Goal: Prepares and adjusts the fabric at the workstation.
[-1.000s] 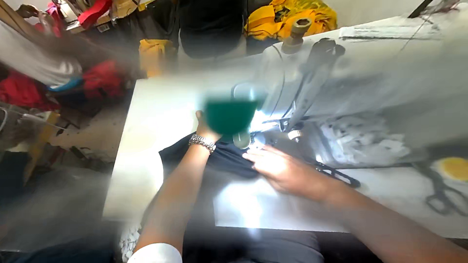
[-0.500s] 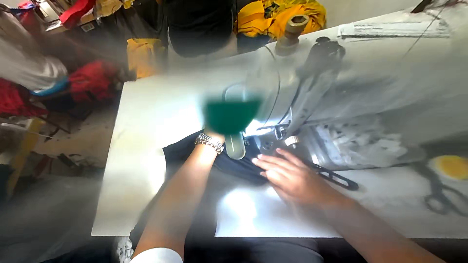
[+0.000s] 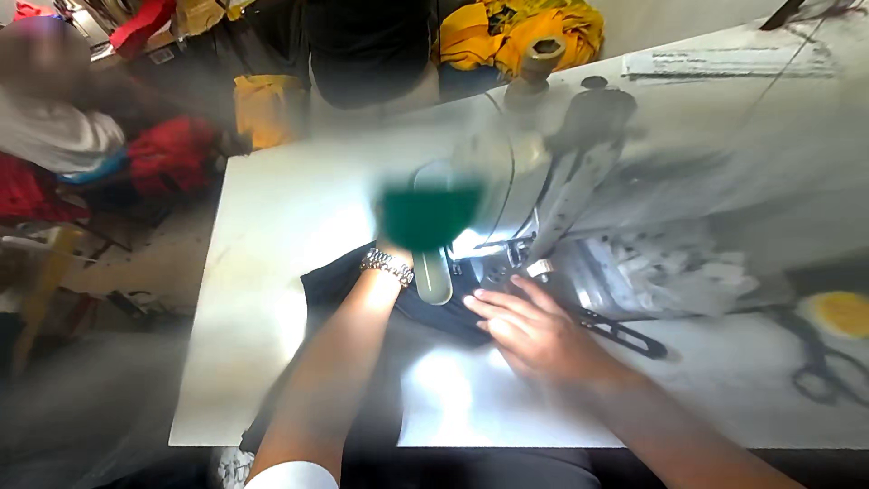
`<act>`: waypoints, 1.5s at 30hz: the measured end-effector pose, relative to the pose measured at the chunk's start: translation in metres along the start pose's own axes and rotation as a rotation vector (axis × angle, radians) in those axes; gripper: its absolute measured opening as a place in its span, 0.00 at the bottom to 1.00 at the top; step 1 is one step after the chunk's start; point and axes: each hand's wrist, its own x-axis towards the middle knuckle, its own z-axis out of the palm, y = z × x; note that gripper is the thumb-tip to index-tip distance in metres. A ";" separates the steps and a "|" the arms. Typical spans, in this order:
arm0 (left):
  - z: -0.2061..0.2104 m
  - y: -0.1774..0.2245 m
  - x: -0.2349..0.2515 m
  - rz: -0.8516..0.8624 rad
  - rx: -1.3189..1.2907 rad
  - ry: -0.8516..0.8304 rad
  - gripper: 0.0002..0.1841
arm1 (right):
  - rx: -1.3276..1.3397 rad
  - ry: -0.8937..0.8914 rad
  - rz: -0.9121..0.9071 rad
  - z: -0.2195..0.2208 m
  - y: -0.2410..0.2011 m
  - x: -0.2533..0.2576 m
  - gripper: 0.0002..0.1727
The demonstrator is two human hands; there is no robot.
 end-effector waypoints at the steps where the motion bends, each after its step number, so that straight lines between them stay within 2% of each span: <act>1: 0.000 0.000 -0.001 0.002 0.065 -0.031 0.20 | 0.002 -0.002 0.004 0.000 0.000 0.000 0.14; 4: -0.001 -0.002 -0.002 0.019 0.317 -0.174 0.20 | 0.004 -0.005 0.015 -0.002 0.001 -0.001 0.14; 7: -0.002 0.001 -0.004 0.000 0.295 -0.176 0.20 | 0.000 0.014 0.011 -0.002 0.000 -0.003 0.14; 9: -0.007 0.004 -0.012 0.053 0.179 -0.031 0.21 | 0.002 0.011 0.008 -0.003 -0.002 -0.004 0.14; 11: -0.018 0.013 -0.029 0.123 0.078 0.196 0.22 | 0.004 -0.012 -0.005 -0.005 -0.003 -0.005 0.14; 13: -0.020 0.021 -0.056 0.189 0.072 0.381 0.21 | 0.002 -0.031 -0.036 -0.007 -0.005 -0.006 0.14; 15: -0.012 0.025 -0.093 0.292 0.114 0.449 0.17 | 0.014 -0.035 -0.060 -0.009 -0.008 -0.008 0.13; 18: 0.006 0.032 -0.149 0.379 0.189 0.238 0.23 | 0.042 -0.035 -0.074 -0.010 -0.013 -0.012 0.13; 20: 0.014 0.026 -0.164 0.365 0.270 0.180 0.25 | 0.041 -0.045 -0.052 -0.011 -0.014 -0.014 0.14; 27: 0.004 0.017 -0.157 0.291 0.291 0.139 0.26 | 0.030 -0.047 0.003 -0.008 -0.017 -0.011 0.15; 45: -0.010 0.016 -0.139 0.232 0.305 0.012 0.27 | 0.022 -0.041 0.118 0.000 -0.017 0.000 0.14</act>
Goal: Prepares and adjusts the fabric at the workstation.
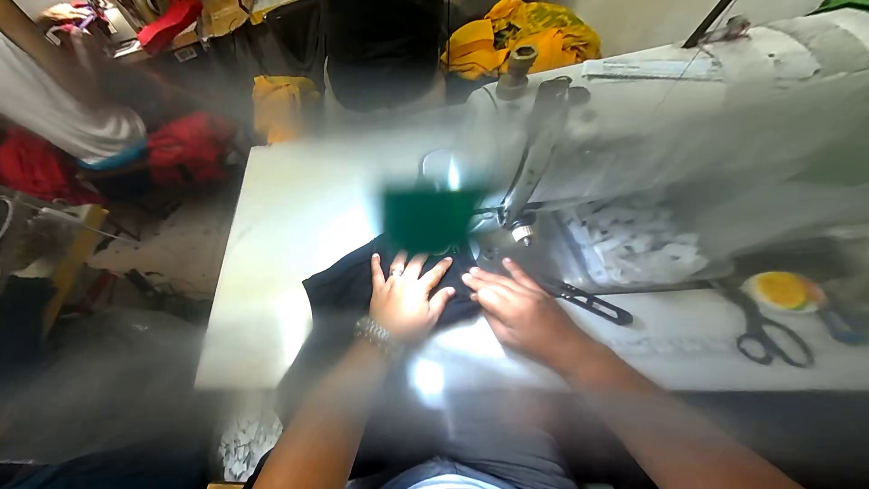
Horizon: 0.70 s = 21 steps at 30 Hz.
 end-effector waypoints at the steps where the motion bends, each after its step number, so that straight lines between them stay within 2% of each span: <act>1: 0.000 0.000 0.001 -0.003 0.000 0.002 0.27 | -0.006 -0.003 0.002 0.000 0.001 0.002 0.15; 13: -0.003 -0.016 0.016 0.011 0.005 -0.009 0.28 | -0.012 -0.009 0.045 0.005 -0.004 0.014 0.13; 15: -0.004 -0.020 0.013 0.077 -0.052 0.044 0.26 | -0.006 -0.017 0.059 0.005 -0.005 0.016 0.13; 17: -0.003 -0.026 0.002 0.197 -0.108 0.182 0.20 | -0.008 -0.012 0.059 0.005 -0.005 0.015 0.13; 21: -0.016 -0.028 -0.031 0.432 -0.060 0.295 0.21 | -0.002 -0.007 0.052 0.005 -0.006 0.018 0.12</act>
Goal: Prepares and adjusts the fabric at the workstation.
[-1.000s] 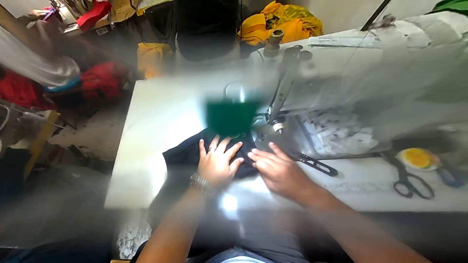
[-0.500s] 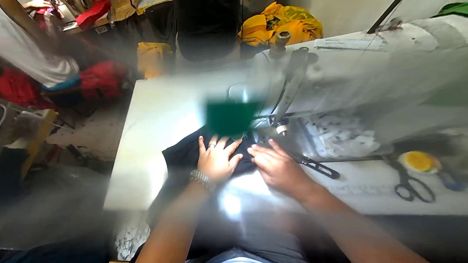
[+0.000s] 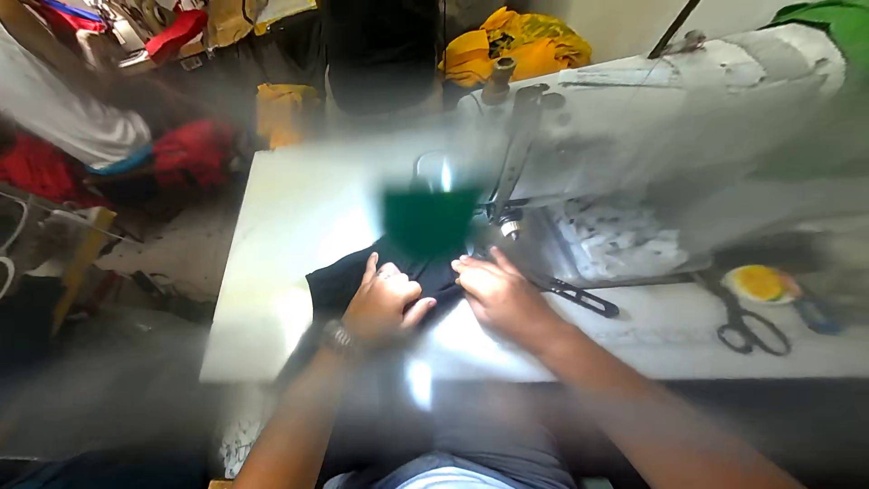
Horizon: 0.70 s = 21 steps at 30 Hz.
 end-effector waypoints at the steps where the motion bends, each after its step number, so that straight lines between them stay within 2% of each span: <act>1: -0.008 0.007 -0.004 0.039 -0.005 0.019 0.18 | 0.007 0.000 0.003 0.000 -0.001 0.002 0.11; 3: -0.027 0.026 -0.007 0.102 -0.078 0.038 0.15 | 0.015 -0.012 0.005 -0.002 -0.005 0.007 0.10; 5: -0.038 0.047 -0.004 0.163 -0.213 0.035 0.13 | 0.024 -0.030 -0.023 -0.002 -0.008 0.011 0.15; 7: -0.035 0.061 0.001 0.143 -0.299 0.010 0.12 | 0.029 -0.022 -0.087 -0.001 -0.013 0.008 0.15; 9: -0.020 0.065 0.007 0.008 -0.345 0.044 0.09 | 0.057 0.009 -0.136 -0.004 -0.025 -0.007 0.10; 11: 0.001 0.064 0.008 -0.199 -0.229 0.028 0.18 | 0.055 0.077 -0.190 -0.004 -0.033 -0.031 0.08; 12: 0.013 0.062 0.008 -0.297 -0.117 -0.028 0.23 | 0.058 0.109 -0.214 -0.005 -0.032 -0.042 0.08; 14: 0.032 0.059 0.004 -0.425 0.057 -0.129 0.26 | 0.074 0.120 -0.197 -0.009 -0.026 -0.063 0.16; 21: 0.036 0.058 0.001 -0.496 0.127 -0.150 0.29 | 0.078 0.115 -0.133 -0.008 -0.027 -0.072 0.16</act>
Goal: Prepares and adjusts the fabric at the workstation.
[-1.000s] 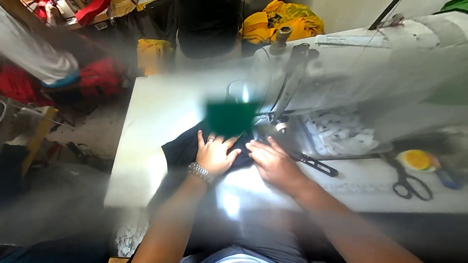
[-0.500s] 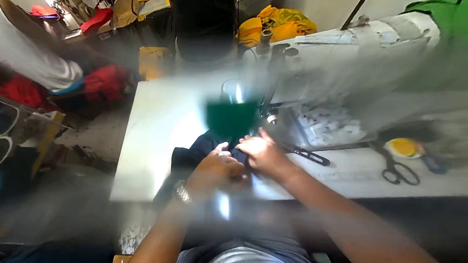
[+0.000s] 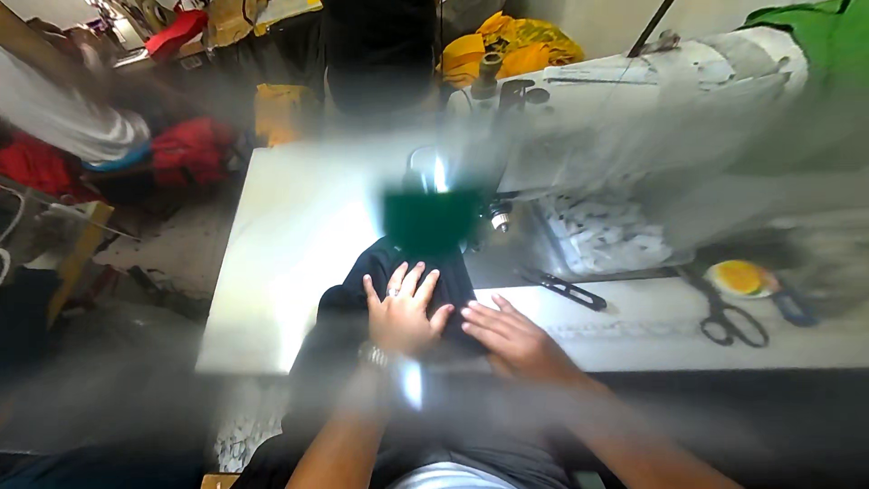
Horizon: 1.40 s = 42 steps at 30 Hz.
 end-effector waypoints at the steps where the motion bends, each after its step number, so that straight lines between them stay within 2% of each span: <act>1: 0.000 -0.001 0.001 0.002 -0.008 0.006 0.29 | 0.002 0.007 0.007 0.002 0.000 0.001 0.16; 10: -0.001 -0.008 0.014 0.007 -0.004 0.008 0.30 | -0.008 0.012 0.031 0.007 0.006 0.012 0.17; 16: -0.002 -0.012 0.028 0.010 0.032 -0.060 0.25 | 0.002 -0.025 0.086 0.009 0.014 0.026 0.18; 33: -0.006 -0.037 0.075 -0.018 0.033 -0.151 0.27 | 0.007 -0.040 0.176 0.020 0.031 0.065 0.16; 35: -0.011 -0.040 0.070 0.045 0.022 -0.129 0.27 | 0.002 -0.041 0.182 0.020 0.031 0.065 0.16; 36: -0.013 -0.041 0.063 0.115 0.023 -0.061 0.25 | 0.005 -0.049 0.188 0.020 0.032 0.064 0.17; 39: -0.024 -0.051 0.038 0.425 0.028 0.147 0.18 | -0.005 -0.062 0.211 0.019 0.032 0.064 0.17; 42: -0.048 -0.042 0.012 0.616 -0.152 0.154 0.19 | -0.010 -0.082 0.201 0.017 0.030 0.068 0.16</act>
